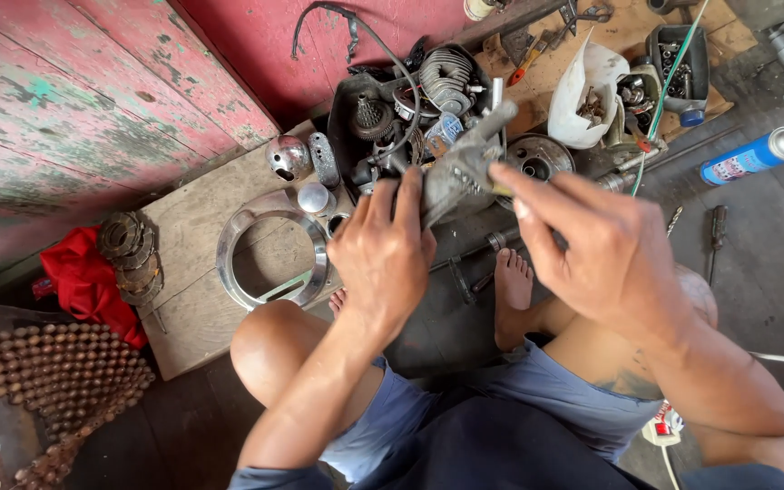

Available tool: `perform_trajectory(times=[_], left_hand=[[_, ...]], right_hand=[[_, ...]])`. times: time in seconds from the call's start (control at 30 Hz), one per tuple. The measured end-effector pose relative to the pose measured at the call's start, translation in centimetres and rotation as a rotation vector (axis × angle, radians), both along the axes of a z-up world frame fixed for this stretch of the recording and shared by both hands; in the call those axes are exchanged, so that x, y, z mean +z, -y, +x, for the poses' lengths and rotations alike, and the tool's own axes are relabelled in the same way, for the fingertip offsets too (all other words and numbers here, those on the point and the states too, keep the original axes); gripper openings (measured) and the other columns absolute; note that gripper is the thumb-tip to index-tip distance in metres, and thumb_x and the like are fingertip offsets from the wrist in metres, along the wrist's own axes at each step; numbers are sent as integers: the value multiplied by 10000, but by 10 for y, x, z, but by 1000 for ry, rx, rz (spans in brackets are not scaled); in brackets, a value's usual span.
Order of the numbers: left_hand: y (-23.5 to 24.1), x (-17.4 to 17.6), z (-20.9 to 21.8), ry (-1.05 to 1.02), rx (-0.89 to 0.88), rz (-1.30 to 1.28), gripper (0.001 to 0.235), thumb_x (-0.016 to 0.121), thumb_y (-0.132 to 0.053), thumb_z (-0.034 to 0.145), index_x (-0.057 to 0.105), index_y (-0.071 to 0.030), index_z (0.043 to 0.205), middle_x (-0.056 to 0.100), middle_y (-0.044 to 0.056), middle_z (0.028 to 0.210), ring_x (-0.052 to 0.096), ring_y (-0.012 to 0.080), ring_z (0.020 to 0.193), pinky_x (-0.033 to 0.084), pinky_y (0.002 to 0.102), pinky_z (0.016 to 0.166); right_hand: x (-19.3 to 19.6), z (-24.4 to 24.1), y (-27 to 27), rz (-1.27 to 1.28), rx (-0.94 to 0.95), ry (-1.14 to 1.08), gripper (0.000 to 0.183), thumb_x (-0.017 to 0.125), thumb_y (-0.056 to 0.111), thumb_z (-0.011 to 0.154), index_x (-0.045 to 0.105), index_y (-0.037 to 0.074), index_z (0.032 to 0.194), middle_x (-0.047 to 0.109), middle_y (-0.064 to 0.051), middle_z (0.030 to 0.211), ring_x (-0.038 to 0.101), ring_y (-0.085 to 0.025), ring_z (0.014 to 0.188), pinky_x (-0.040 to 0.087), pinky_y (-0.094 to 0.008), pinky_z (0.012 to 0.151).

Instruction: Cleaning a motorcycle engine cover using a small brush to remove grime and debris.

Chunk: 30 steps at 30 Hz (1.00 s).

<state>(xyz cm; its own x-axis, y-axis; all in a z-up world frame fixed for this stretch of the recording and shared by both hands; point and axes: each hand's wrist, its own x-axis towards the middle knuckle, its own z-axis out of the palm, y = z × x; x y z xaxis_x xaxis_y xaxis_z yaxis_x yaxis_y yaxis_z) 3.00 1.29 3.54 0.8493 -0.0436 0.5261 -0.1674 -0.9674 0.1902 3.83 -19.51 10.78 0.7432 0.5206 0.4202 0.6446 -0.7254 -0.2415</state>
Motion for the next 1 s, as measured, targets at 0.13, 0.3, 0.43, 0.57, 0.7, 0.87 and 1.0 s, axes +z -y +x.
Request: perform_trajectory(times=[0.13, 0.3, 0.43, 0.57, 0.7, 0.87, 1.0], left_hand=[[-7, 41, 24, 25, -9, 96, 578, 727, -172, 684, 620, -140, 1251, 587, 43, 959, 633, 254, 738, 496, 436, 457], [-15, 55, 40, 323, 157, 129, 424, 646, -49, 669, 669, -180, 1072, 568, -18, 844, 650, 188, 692, 381, 370, 410], [-30, 27, 33, 246, 140, 70, 625, 673, -180, 611, 654, -148, 1235, 585, 13, 938, 649, 231, 790, 444, 383, 492], [-29, 11, 27, 283, 114, 56, 676, 653, -70, 550, 684, -94, 1225, 642, 17, 940, 624, 234, 742, 496, 347, 549], [-25, -7, 20, 215, 167, 53, 635, 715, -109, 561, 712, -130, 1196, 661, -11, 945, 626, 226, 767, 498, 359, 548], [-17, -4, 23, 262, 120, 10, 478, 610, 75, 690, 728, -75, 1129, 608, 14, 824, 582, 216, 652, 509, 353, 510], [-18, -10, 20, 201, 80, 22, 559, 648, -71, 652, 696, -61, 1210, 647, 22, 930, 576, 251, 706, 506, 362, 622]], right_hand=[[41, 28, -5, -156, -88, 5, 488, 449, 392, 1122, 750, 83, 1352, 800, -88, 933, 720, -244, 612, 539, -437, 442], [54, 56, -16, -72, -120, -87, 210, 649, 153, 1151, 656, 15, 993, 628, -114, 711, 603, -316, 598, 425, -481, 574], [8, 57, -24, 79, -84, -272, 253, 491, 203, 1149, 568, -25, 1073, 549, -57, 559, 511, -172, 368, 367, -341, 304], [-14, 50, -27, -154, -171, -208, 412, 360, 391, 1148, 576, 52, 1059, 523, -17, 561, 521, -178, 401, 446, -363, 371], [-21, 42, -28, -275, -203, -278, 459, 238, 422, 1138, 525, 134, 925, 521, -9, 514, 571, -226, 396, 499, -408, 397], [-20, 42, -24, -228, -188, -207, 352, 450, 307, 1159, 511, 116, 870, 493, -63, 515, 540, -294, 414, 421, -455, 396], [-27, 30, -26, -196, -123, -259, 293, 480, 329, 1102, 516, 125, 895, 569, -92, 559, 580, -419, 517, 398, -521, 446]])
